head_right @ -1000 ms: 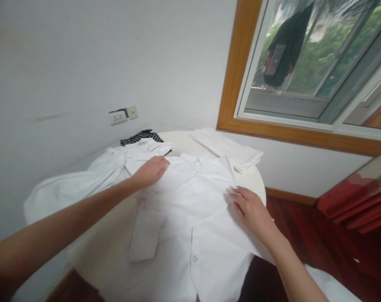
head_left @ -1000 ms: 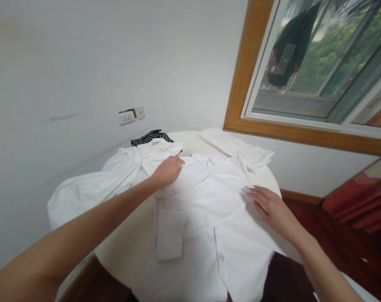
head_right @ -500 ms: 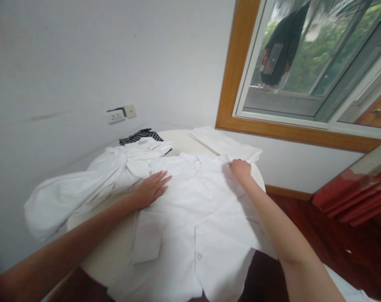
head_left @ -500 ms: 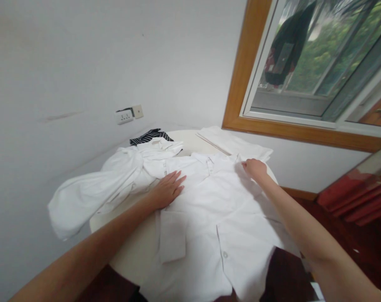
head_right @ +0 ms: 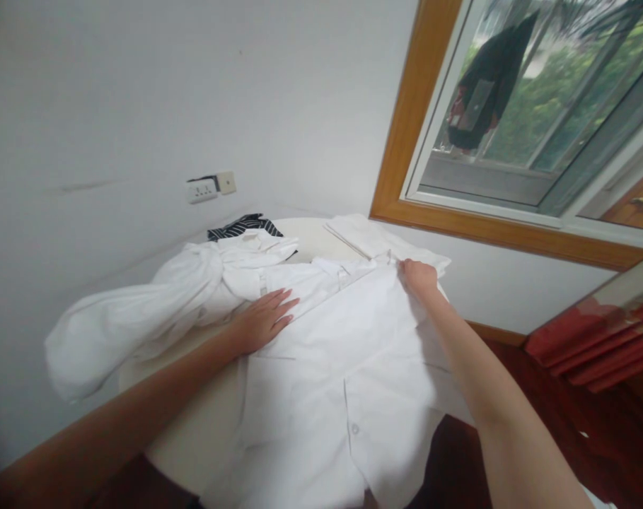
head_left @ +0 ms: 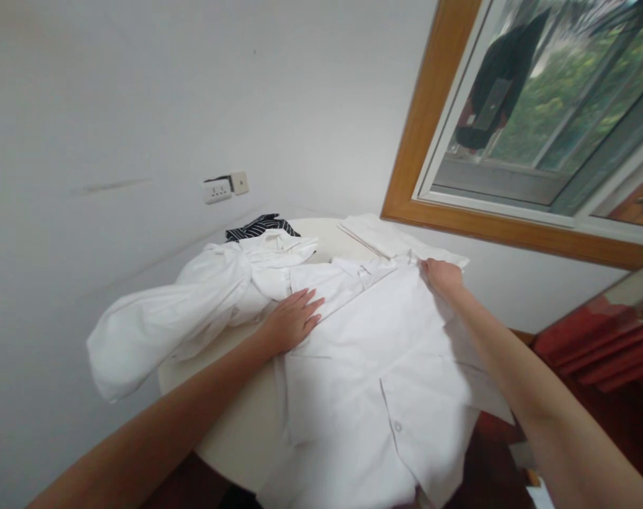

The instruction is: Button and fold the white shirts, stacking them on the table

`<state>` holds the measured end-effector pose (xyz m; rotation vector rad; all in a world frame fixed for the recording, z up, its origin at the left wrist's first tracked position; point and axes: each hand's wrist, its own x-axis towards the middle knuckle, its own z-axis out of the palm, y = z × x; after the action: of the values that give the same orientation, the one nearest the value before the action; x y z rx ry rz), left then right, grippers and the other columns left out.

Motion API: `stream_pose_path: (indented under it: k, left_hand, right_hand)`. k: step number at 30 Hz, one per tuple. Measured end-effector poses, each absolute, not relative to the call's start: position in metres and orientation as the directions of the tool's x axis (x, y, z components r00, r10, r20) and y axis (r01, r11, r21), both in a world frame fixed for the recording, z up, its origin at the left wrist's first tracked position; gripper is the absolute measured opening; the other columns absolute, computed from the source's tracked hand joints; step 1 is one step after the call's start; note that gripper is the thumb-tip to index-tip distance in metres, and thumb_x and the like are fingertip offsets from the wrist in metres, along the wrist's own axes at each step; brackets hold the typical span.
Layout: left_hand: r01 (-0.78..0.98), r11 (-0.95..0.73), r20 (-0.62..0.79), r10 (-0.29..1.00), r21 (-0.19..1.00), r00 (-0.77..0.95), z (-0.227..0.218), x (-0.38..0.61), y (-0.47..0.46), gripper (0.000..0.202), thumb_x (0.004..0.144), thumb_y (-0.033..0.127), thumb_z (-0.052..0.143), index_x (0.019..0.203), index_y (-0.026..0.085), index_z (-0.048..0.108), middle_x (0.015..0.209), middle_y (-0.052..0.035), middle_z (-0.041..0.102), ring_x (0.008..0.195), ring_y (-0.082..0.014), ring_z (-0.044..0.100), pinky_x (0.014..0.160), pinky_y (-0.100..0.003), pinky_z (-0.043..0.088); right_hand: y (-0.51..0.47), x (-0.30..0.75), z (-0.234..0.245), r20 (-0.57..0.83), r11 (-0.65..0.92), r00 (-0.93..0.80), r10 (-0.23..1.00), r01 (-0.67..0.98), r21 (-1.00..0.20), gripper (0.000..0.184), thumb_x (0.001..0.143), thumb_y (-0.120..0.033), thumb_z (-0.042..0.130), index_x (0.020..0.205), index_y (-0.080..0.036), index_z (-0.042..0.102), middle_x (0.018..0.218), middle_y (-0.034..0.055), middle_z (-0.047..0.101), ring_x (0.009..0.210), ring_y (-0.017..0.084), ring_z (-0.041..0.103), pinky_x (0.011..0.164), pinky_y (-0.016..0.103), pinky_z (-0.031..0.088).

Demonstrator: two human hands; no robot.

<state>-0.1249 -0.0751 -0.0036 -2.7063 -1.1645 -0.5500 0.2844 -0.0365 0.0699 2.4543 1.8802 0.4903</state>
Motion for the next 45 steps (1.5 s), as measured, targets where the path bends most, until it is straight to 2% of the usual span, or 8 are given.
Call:
stream_pose_path:
  k: [5,9,13,20,29,34,40,45]
  left_hand:
    - [0.746,-0.666,0.362,0.695,-0.002,0.621,-0.003,-0.121,-0.074,0.045,0.096,0.04,0.036,0.134,0.021,0.053,0.142,-0.0112,0.049,0.133,-0.0248,0.042,0.112,-0.043,0.033]
    - [0.764,-0.645,0.347,0.714,-0.012,0.609,-0.001,-0.118,-0.075,0.045,0.095,0.037,0.039,0.133,0.019,0.053,0.141,-0.0126,0.05,0.131,-0.0253,0.044,0.11,-0.042,0.034]
    - [0.758,-0.647,0.312,0.706,-0.082,0.636,0.017,-0.116,-0.07,0.043,0.093,0.039,0.044,0.127,0.018,0.058,0.133,-0.0144,0.056,0.124,-0.0267,0.049,0.104,-0.041,0.038]
    - [0.884,-0.413,0.446,0.763,-0.221,0.468,0.059,-0.109,-0.019,0.026,0.087,0.026,0.052,0.106,0.013,0.064,0.106,-0.0169,0.062,0.11,-0.0335,0.049,0.087,-0.045,0.041]
    - [0.859,-0.467,0.404,0.759,-0.209,0.511,0.038,-0.097,0.014,0.02,0.086,0.024,0.051,0.092,0.012,0.066,0.098,-0.0199,0.06,0.105,-0.0361,0.049,0.084,-0.048,0.037]
    - [0.812,-0.478,0.453,0.674,-0.335,0.583,0.049,-0.097,0.004,0.022,0.091,0.026,0.046,0.097,0.012,0.063,0.098,-0.0175,0.062,0.104,-0.0327,0.052,0.086,-0.046,0.036]
    - [0.828,-0.443,0.336,0.765,-0.345,0.549,0.092,-0.106,0.011,0.027,0.097,0.028,0.035,0.107,0.015,0.056,0.08,-0.0111,0.066,0.072,-0.0245,0.062,0.068,-0.036,0.038]
    - [0.789,-0.415,0.332,0.743,-0.454,0.582,0.135,-0.112,0.039,0.03,0.099,0.02,0.029,0.112,0.012,0.054,0.084,-0.0083,0.063,0.08,-0.0204,0.062,0.075,-0.034,0.036]
  right_hand:
    - [-0.031,0.284,0.062,0.202,-0.325,0.302,0.932,0.941,0.091,0.042,0.099,-0.039,0.03,0.109,-0.015,0.063,0.102,0.016,0.07,0.098,0.027,0.067,0.077,0.036,0.049]
    - [-0.023,0.278,0.063,0.196,-0.35,0.343,0.919,0.937,-0.002,0.044,0.095,-0.05,0.034,0.107,-0.019,0.064,0.103,0.0127,0.07,0.1,0.026,0.065,0.079,0.035,0.048]
    - [-0.012,0.268,0.061,0.199,-0.368,0.364,0.91,0.93,-0.015,0.049,0.093,-0.056,0.037,0.11,-0.018,0.063,0.103,0.0146,0.07,0.1,0.026,0.065,0.077,0.034,0.047]
    - [-0.002,0.259,0.059,0.28,-0.249,0.231,0.932,0.968,0.03,0.035,0.096,-0.041,0.035,0.113,-0.021,0.059,0.11,0.0115,0.068,0.1,0.025,0.064,0.075,0.032,0.047]
    - [0.0,0.283,0.066,0.296,-0.059,0.061,0.953,0.998,-0.015,0.036,0.099,-0.039,0.031,0.125,-0.019,0.046,0.106,0.0117,0.07,0.093,0.024,0.064,0.072,0.028,0.042]
    - [0.001,0.288,0.061,0.379,-0.056,0.061,0.923,0.998,-0.024,0.037,0.099,-0.038,0.028,0.126,-0.016,0.042,0.098,0.0142,0.07,0.085,0.026,0.064,0.067,0.029,0.039]
    - [-0.003,0.279,0.07,0.486,-0.07,0.117,0.866,0.991,-0.115,0.042,0.099,-0.04,0.025,0.128,-0.014,0.04,0.094,0.0158,0.069,0.082,0.029,0.064,0.067,0.031,0.039]
    - [0.008,0.265,0.083,0.542,-0.142,0.242,0.805,0.965,-0.219,0.046,0.1,-0.041,0.02,0.132,-0.014,0.036,0.099,0.0163,0.068,0.087,0.028,0.063,0.071,0.032,0.041]
